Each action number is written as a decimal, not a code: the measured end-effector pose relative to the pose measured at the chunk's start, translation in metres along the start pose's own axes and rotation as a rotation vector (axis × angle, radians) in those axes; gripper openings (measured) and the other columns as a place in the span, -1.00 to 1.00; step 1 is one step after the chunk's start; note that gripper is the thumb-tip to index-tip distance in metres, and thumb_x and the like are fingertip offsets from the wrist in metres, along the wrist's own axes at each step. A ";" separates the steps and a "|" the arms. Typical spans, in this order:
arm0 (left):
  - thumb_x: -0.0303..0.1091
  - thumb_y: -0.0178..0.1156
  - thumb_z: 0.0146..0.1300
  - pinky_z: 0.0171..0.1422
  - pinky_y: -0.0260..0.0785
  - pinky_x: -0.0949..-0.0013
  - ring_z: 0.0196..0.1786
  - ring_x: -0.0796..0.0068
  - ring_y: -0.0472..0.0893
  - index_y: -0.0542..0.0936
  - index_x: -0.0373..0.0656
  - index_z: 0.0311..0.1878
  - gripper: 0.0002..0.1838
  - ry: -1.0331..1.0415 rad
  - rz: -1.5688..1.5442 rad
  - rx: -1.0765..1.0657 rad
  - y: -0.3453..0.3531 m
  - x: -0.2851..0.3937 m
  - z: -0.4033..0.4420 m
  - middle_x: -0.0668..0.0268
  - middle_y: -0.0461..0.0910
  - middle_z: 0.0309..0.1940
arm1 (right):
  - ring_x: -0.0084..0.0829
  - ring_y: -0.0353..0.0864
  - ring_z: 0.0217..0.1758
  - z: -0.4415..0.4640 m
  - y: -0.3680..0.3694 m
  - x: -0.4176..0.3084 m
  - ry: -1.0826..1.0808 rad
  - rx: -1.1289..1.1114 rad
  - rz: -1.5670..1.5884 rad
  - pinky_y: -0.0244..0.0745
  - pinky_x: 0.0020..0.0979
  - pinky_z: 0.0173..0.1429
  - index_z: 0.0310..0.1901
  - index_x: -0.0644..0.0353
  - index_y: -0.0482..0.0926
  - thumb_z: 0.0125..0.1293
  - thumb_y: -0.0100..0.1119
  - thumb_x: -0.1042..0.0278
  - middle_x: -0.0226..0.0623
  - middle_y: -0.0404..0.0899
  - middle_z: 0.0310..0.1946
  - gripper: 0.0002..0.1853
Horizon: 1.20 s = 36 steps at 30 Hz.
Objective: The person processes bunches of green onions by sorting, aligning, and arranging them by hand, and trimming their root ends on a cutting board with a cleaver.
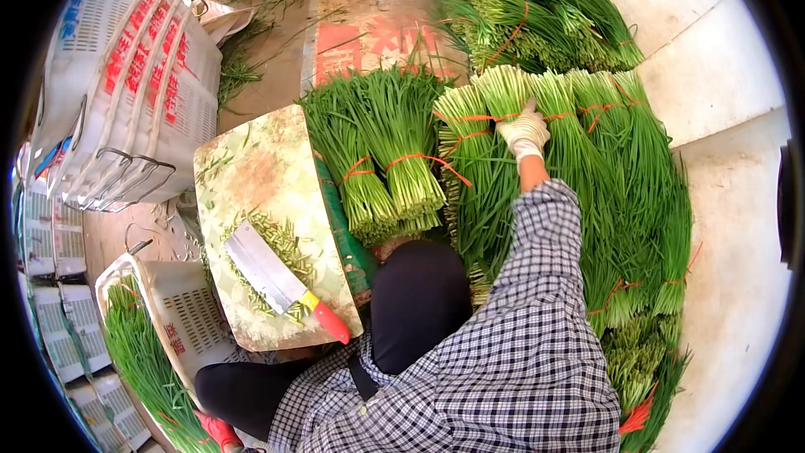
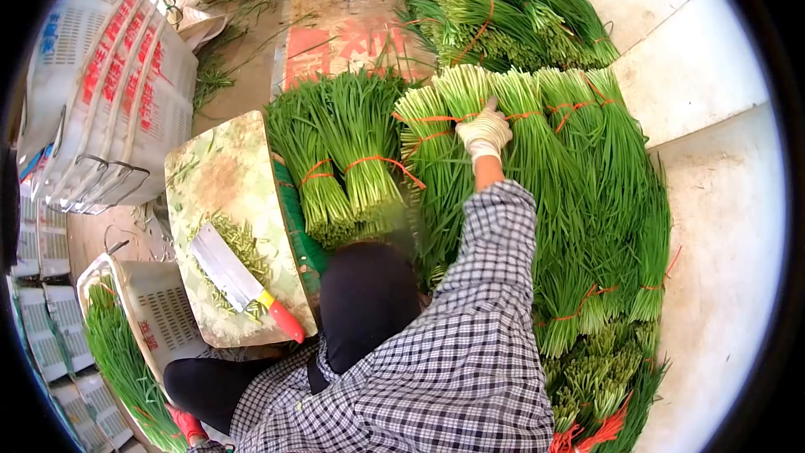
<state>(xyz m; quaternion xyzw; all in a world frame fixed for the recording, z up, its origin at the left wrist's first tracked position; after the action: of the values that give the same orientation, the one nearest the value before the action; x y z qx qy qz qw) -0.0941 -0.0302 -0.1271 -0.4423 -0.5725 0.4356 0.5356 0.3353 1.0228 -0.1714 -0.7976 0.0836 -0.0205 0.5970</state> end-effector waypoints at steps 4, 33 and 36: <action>-0.14 0.19 0.30 0.55 0.00 0.18 0.50 -0.01 0.20 0.04 -0.30 0.53 -0.14 0.034 0.246 0.196 -0.028 0.052 0.004 -0.15 0.21 0.44 | -0.01 0.27 0.46 -0.031 -0.026 0.025 -0.270 0.108 0.512 0.22 -0.22 0.50 0.55 0.11 -0.13 -0.03 0.48 0.34 0.06 0.19 0.45 0.17; 0.13 -0.07 0.46 0.37 0.36 0.17 0.26 0.25 0.50 0.41 -0.21 0.36 -0.35 0.275 -2.265 0.050 -0.165 0.331 -0.063 0.16 0.51 0.25 | -0.06 0.25 0.44 -0.532 -0.103 -0.202 -1.479 0.401 0.061 0.05 0.10 0.50 0.38 0.27 0.24 -0.20 0.58 0.00 -0.03 0.31 0.34 0.09; 0.13 -0.08 0.47 0.39 0.33 0.15 0.28 0.26 0.48 0.37 -0.16 0.40 -0.36 0.169 -2.220 0.250 -0.152 0.271 -0.074 0.19 0.48 0.29 | -0.17 0.44 0.29 -0.488 -0.029 -0.189 -1.287 0.058 0.025 0.33 -0.19 0.36 0.34 0.28 0.29 0.07 0.40 0.02 -0.04 0.44 0.22 -0.14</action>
<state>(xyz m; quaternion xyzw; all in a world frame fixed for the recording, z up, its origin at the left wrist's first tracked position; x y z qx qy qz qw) -0.0357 0.2004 0.0857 0.3422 -0.5636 -0.2606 0.7053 0.0875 0.5971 0.0088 -0.6331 -0.2826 0.4665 0.5493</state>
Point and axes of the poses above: each hand's wrist, its own z-axis towards the middle knuckle, its own y-axis out of the palm, x = y × z, the point moved 10 cm from there along z, towards the middle knuckle
